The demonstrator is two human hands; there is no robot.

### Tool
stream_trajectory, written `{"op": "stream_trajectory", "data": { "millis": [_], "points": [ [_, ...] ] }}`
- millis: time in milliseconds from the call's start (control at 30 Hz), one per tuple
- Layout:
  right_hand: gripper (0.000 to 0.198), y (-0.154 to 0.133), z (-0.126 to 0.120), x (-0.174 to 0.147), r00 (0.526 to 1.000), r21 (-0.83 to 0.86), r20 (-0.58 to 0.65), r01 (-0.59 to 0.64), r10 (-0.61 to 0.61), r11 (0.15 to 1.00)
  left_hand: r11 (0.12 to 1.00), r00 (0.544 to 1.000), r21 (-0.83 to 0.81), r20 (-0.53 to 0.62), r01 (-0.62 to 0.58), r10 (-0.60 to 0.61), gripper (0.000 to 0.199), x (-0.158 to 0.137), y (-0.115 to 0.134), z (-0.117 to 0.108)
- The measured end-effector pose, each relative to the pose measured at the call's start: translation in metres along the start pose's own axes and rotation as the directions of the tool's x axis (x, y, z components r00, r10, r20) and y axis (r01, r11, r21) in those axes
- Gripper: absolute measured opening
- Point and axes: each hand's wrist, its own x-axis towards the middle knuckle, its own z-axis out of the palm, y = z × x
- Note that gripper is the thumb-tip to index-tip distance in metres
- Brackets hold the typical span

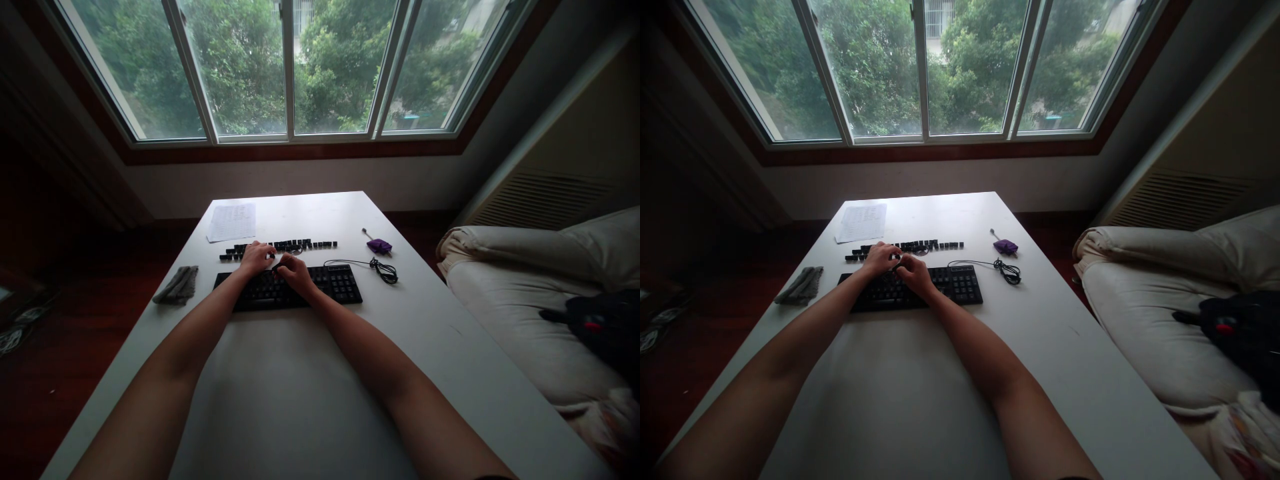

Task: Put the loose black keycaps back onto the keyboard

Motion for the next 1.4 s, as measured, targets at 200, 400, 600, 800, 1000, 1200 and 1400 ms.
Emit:
{"op": "stream_trajectory", "data": {
  "millis": [200, 400, 600, 800, 1000, 1200, 1400],
  "points": [
    [0.008, -0.004, 0.0, -0.001, 1.0, -0.004, -0.006, -0.023, 0.023, 1.0, 1.0, 1.0, 0.014, 0.008, -0.002, 0.002, 0.024, 0.002, 0.001, 0.001],
    [0.008, -0.005, 0.001, -0.001, 1.0, -0.001, 0.005, -0.021, 0.021, 1.0, 1.0, 1.0, 0.017, -0.012, 0.011, -0.011, 0.025, 0.002, -0.003, 0.001],
    [0.007, -0.003, 0.001, -0.002, 1.0, 0.018, 0.008, -0.01, 0.01, 1.0, 1.0, 0.999, -0.003, -0.029, 0.018, -0.018, 0.026, 0.0, -0.004, -0.002],
    [0.009, -0.002, 0.001, -0.001, 1.0, 0.012, 0.0, -0.019, 0.019, 1.0, 0.999, 0.992, -0.008, -0.12, 0.046, -0.047, 0.023, -0.019, 0.003, -0.01],
    [0.009, -0.002, 0.001, -0.001, 0.999, -0.065, -0.027, -0.022, 0.02, 0.998, 0.997, 0.991, 0.035, -0.112, 0.071, -0.067, 0.022, -0.066, 0.011, -0.02],
    [0.01, 0.0, -0.001, 0.001, 0.997, -0.069, -0.071, 0.032, -0.037, 0.997, 0.999, 0.997, 0.021, -0.057, 0.046, -0.044, 0.026, -0.099, 0.013, -0.028],
    [0.016, 0.003, -0.001, 0.003, 0.994, -0.139, -0.111, -0.001, -0.015, 0.99, 0.999, 0.996, -0.019, -0.086, 0.025, -0.027, 0.03, -0.107, 0.015, -0.028]
  ]
}}
